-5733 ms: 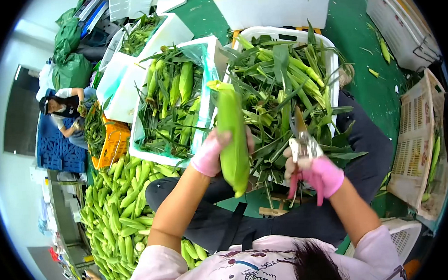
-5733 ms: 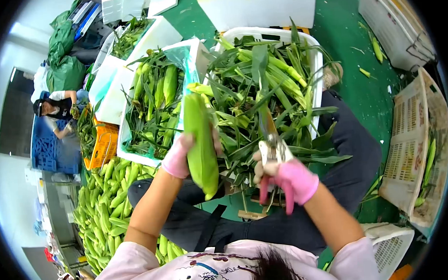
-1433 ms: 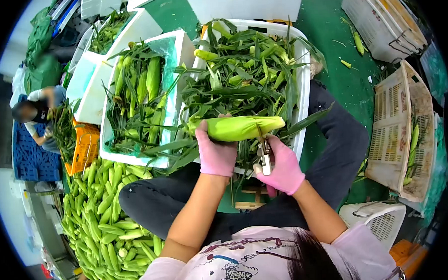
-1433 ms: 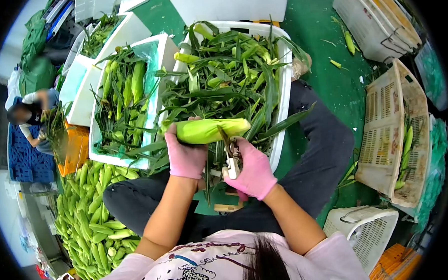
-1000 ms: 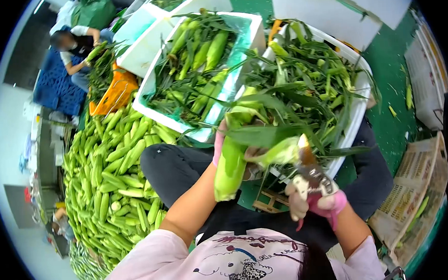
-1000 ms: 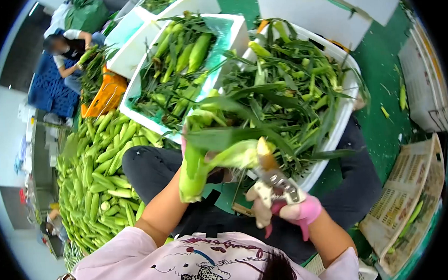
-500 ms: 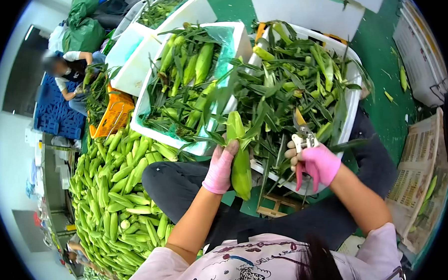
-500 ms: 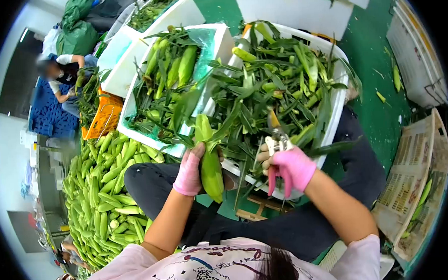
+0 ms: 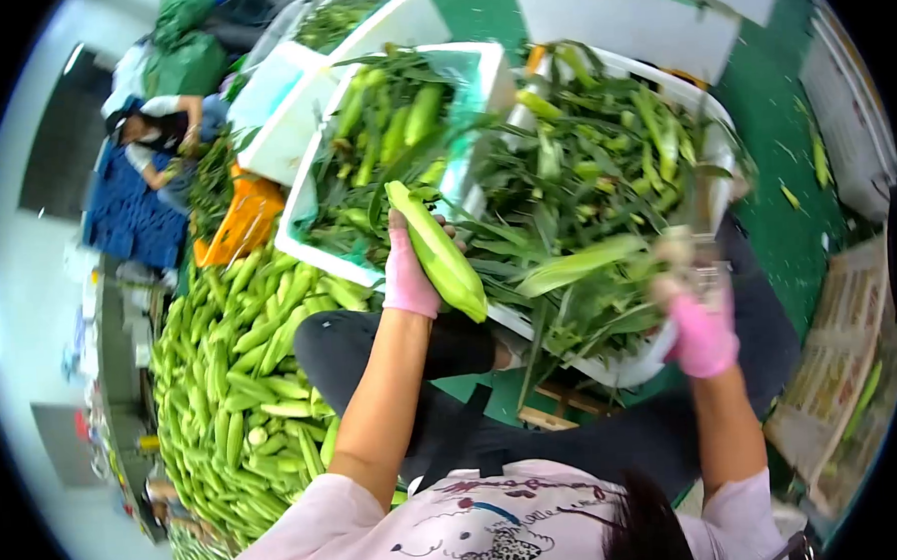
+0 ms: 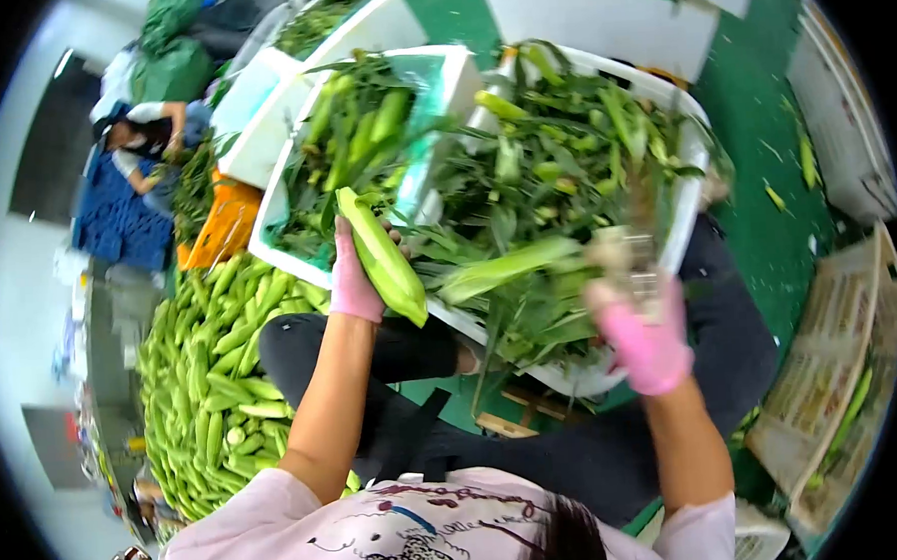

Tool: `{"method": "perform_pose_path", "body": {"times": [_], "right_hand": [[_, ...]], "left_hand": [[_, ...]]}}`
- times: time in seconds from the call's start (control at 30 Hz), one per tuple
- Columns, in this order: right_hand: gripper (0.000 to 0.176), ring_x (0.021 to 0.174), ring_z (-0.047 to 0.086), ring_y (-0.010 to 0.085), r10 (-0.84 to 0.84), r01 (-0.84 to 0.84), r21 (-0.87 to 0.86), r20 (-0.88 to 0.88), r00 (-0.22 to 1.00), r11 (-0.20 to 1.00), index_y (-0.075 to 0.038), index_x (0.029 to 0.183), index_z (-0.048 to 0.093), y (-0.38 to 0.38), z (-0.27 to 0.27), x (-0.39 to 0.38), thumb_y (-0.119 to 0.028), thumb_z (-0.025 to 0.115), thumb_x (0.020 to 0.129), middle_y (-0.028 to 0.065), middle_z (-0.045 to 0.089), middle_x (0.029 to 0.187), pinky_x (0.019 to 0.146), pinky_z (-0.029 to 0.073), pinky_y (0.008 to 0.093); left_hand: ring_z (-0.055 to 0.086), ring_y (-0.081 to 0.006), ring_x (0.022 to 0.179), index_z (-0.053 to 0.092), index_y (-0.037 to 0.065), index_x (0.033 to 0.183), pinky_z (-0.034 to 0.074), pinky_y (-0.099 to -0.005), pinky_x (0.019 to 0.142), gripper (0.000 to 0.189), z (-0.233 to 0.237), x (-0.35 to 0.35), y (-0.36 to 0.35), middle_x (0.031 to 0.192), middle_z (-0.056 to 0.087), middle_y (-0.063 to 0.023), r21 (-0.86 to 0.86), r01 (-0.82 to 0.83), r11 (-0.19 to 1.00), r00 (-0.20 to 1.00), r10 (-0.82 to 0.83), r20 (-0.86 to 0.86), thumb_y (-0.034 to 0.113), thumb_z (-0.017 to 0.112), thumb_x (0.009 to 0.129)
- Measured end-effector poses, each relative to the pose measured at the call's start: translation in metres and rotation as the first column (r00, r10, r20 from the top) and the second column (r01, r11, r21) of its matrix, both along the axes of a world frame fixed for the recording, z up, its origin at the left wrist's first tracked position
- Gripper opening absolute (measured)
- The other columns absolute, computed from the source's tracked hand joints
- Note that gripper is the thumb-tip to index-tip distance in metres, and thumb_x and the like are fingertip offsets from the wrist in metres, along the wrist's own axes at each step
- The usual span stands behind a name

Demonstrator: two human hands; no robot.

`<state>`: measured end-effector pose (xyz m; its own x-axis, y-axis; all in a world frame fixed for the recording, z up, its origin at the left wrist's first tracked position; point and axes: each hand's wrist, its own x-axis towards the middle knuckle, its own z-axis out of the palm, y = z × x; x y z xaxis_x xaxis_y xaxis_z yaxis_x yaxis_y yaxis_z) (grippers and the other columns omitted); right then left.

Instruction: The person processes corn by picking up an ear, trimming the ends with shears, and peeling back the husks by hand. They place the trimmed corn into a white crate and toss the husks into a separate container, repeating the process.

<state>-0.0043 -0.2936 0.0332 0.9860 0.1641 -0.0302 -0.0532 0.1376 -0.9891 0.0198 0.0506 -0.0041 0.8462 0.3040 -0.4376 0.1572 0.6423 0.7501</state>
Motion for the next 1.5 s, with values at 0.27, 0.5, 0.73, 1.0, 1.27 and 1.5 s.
{"method": "perform_pose_path", "body": {"times": [0.27, 0.5, 0.73, 1.0, 1.27, 1.5], "right_hand": [[0.038, 0.093, 0.065, 0.0417, 0.044, 0.483, -0.742, 0.564, 0.825, 0.466, -0.004, 0.119, 0.057, 0.011, 0.007, 0.065, -0.012, 0.068, 0.084, 0.0192, 0.064, 0.115, 0.081, 0.054, 0.0464], [0.05, 0.097, 0.058, 0.0123, -0.006, 0.008, 0.044, -0.046, 0.999, 0.999, -0.004, 0.126, 0.054, 0.071, -0.03, -0.026, -0.02, 0.078, 0.086, 0.005, 0.062, 0.109, 0.088, 0.049, 0.0285], [0.075, 0.109, 0.057, 0.016, 0.104, 0.013, 0.405, -0.265, 0.959, 0.914, -0.003, 0.142, 0.042, 0.051, -0.03, -0.036, -0.022, 0.081, 0.081, 0.0054, 0.059, 0.123, 0.098, 0.046, 0.0305], [0.066, 0.118, 0.06, 0.0261, 0.108, 0.219, 0.655, -0.42, 0.901, 0.723, -0.004, 0.141, 0.047, 0.047, -0.063, -0.04, -0.032, 0.074, 0.088, 0.0116, 0.061, 0.131, 0.097, 0.054, 0.0398], [0.057, 0.113, 0.061, 0.0225, -0.257, 0.316, 0.507, -0.185, 0.948, 0.802, -0.003, 0.139, 0.047, 0.037, -0.063, -0.037, -0.01, 0.073, 0.088, 0.0085, 0.061, 0.126, 0.102, 0.049, 0.0381], [0.044, 0.1, 0.064, 0.0328, -0.516, 0.415, 0.68, -0.062, 0.854, 0.605, -0.005, 0.123, 0.057, -0.079, -0.025, -0.001, -0.041, 0.059, 0.098, 0.0145, 0.067, 0.106, 0.092, 0.052, 0.0559]], "left_hand": [[0.062, -0.027, 0.105, 0.06, 0.004, 0.11, 0.052, -0.0438, 0.094, 0.052, 0.009, -0.007, -0.039, 0.103, 0.063, -0.0092, -0.058, 0.293, 0.954, 0.928, -0.269, 0.259, 0.054, 0.05, 0.1], [0.056, -0.0174, 0.119, 0.046, 0.004, 0.145, 0.045, -0.0352, 0.104, 0.07, 0.025, -0.029, -0.122, 0.139, 0.053, -0.0089, 0.173, 0.484, 0.858, 0.801, -0.514, 0.308, 0.048, 0.065, 0.094], [0.057, -0.0188, 0.097, 0.052, 0.009, 0.111, 0.05, -0.0364, 0.087, 0.031, 0.031, -0.011, -0.152, 0.097, 0.056, -0.0023, -0.144, 0.272, 0.951, 0.88, -0.186, 0.437, 0.039, 0.055, 0.104], [0.045, -0.0122, 0.068, 0.053, 0.013, 0.102, 0.045, -0.0333, 0.079, 0.016, 0.015, 0.015, -0.179, 0.072, 0.04, 0.0044, -0.764, 0.296, 0.573, 0.909, 0.076, 0.409, 0.024, 0.043, 0.107], [0.029, -0.0065, 0.048, 0.053, 0.012, 0.103, 0.025, -0.0267, 0.046, 0.022, 0.027, -0.002, -0.223, 0.064, 0.035, 0.0072, -0.033, -0.002, 0.999, 0.979, 0.009, 0.203, 0.034, 0.054, 0.105], [0.046, -0.0105, 0.056, 0.052, 0.01, 0.117, 0.036, -0.0248, 0.05, 0.02, 0.016, 0.023, -0.136, 0.073, 0.051, 0.0012, 0.357, 0.032, 0.933, 0.968, -0.118, 0.222, 0.023, 0.054, 0.103]]}}
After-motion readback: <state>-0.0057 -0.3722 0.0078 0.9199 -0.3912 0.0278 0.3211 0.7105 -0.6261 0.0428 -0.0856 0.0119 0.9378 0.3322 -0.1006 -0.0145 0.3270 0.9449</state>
